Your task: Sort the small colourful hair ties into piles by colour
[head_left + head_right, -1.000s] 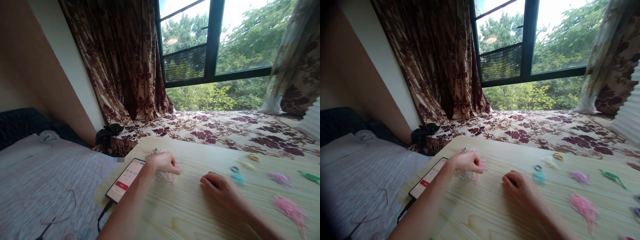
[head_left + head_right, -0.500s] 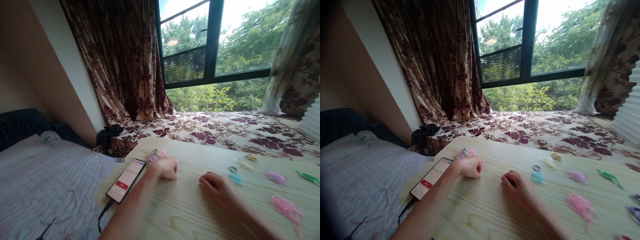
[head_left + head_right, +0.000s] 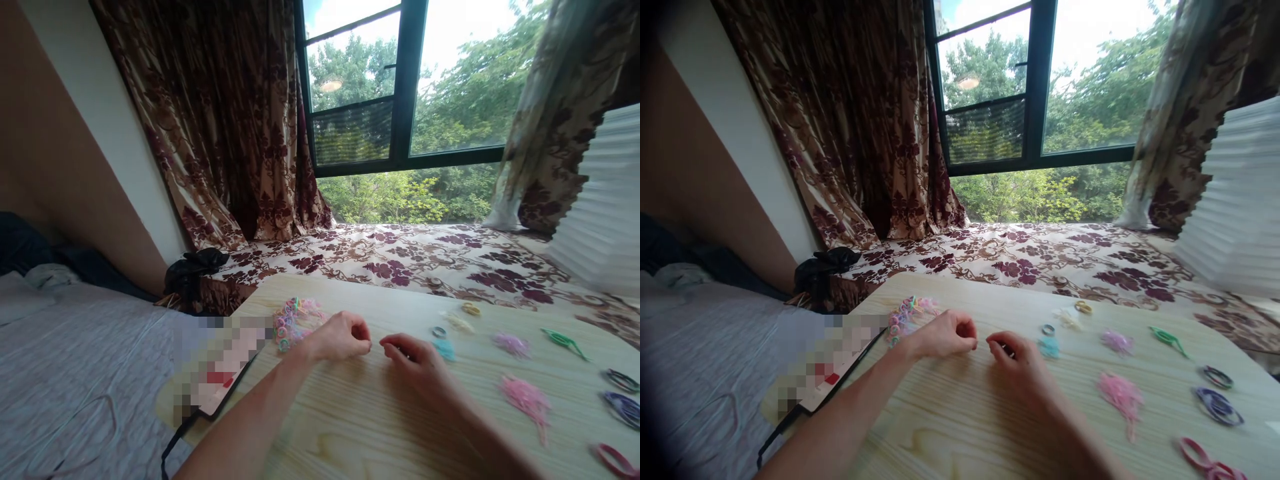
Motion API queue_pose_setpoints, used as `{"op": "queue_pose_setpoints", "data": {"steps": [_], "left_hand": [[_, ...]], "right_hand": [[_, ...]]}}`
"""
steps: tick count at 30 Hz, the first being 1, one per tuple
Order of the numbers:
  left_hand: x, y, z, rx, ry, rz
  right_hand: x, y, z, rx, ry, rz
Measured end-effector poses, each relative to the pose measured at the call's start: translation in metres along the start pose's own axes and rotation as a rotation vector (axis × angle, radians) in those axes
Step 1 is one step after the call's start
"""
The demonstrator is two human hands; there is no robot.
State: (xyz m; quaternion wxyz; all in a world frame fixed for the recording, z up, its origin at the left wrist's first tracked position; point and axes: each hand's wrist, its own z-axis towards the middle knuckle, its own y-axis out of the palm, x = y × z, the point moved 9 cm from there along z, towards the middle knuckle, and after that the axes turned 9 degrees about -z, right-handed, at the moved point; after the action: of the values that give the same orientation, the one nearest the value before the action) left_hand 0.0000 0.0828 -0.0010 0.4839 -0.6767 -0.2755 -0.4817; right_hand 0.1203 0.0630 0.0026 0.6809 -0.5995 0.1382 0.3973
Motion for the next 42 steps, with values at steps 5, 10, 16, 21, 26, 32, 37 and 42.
{"op": "queue_pose_setpoints", "data": {"steps": [5, 10, 16, 21, 26, 32, 37, 42], "left_hand": [[0.001, 0.006, 0.001, -0.019, 0.041, -0.063], [-0.003, 0.01, 0.001, -0.036, 0.032, -0.094], [-0.006, 0.01, 0.002, -0.031, 0.005, -0.117], [-0.007, 0.01, 0.003, -0.035, 0.001, -0.097], [-0.006, 0.012, 0.002, -0.035, 0.027, -0.059], [-0.005, 0.015, 0.002, -0.044, 0.038, -0.044], [-0.004, 0.014, 0.001, -0.045, 0.028, -0.051], [-0.005, 0.014, 0.002, -0.042, 0.022, -0.067]], "right_hand": [[0.006, 0.001, 0.0, 0.027, 0.017, 0.036], [0.002, -0.001, -0.001, 0.029, 0.023, 0.054], [-0.005, -0.002, -0.002, 0.038, -0.038, 0.068], [-0.006, -0.003, -0.002, 0.068, -0.065, 0.062], [-0.005, -0.003, -0.001, 0.082, -0.066, 0.028], [-0.004, -0.003, -0.002, 0.102, -0.074, 0.005], [-0.004, -0.005, -0.002, 0.103, -0.064, -0.007], [-0.008, -0.005, -0.002, 0.078, -0.072, -0.008]]}}
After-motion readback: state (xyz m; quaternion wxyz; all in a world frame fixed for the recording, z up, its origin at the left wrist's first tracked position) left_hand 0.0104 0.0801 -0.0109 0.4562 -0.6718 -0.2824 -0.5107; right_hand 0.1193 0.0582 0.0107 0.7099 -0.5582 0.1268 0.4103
